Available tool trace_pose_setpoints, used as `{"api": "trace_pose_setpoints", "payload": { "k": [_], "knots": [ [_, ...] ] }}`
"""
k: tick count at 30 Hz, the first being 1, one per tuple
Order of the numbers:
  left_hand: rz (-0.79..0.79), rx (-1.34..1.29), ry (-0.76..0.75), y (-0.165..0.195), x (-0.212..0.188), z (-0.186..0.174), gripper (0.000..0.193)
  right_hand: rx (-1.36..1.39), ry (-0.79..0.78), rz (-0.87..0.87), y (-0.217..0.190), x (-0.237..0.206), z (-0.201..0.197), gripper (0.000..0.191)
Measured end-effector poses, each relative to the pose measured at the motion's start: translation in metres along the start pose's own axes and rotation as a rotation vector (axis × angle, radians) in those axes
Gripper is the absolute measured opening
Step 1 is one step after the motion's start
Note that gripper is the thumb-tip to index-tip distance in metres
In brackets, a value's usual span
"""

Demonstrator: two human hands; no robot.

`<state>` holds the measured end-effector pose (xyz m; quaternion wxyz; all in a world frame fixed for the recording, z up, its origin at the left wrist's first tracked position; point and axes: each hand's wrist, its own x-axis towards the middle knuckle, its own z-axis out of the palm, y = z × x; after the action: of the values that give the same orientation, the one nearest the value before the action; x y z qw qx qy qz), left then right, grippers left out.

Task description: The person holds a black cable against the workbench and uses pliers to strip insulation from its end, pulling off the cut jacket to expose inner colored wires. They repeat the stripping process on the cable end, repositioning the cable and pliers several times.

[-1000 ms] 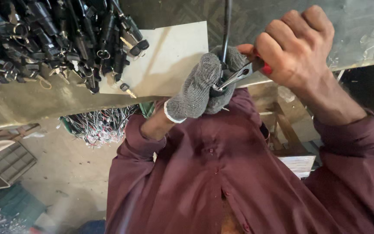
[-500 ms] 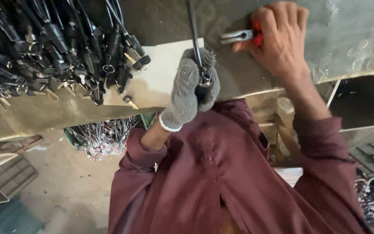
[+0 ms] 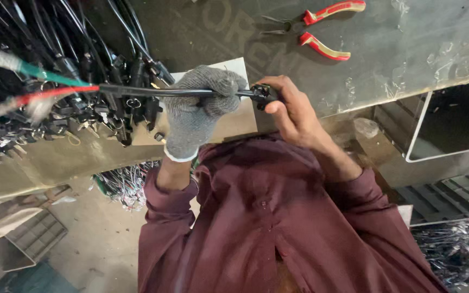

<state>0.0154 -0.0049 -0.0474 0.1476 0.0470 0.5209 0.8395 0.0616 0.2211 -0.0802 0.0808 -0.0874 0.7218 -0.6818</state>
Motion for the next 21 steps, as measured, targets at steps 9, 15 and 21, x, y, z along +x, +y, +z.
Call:
{"api": "trace_pose_setpoints", "payload": {
  "k": [9,15,21],
  "knots": [
    [0.102,0.361,0.216,-0.012,-0.014,0.037,0.032,-0.358,0.123,-0.236,-0.019,0.02,0.004,0.028],
    [0.138,0.576,0.185,-0.012,-0.012,0.039,0.043,-0.531,0.17,-0.411,-0.014,0.024,0.001,0.029],
    [0.202,0.687,0.154,-0.008,-0.007,0.031,0.056,-0.466,0.136,-0.457,-0.02,0.023,0.001,0.034]
  ]
}}
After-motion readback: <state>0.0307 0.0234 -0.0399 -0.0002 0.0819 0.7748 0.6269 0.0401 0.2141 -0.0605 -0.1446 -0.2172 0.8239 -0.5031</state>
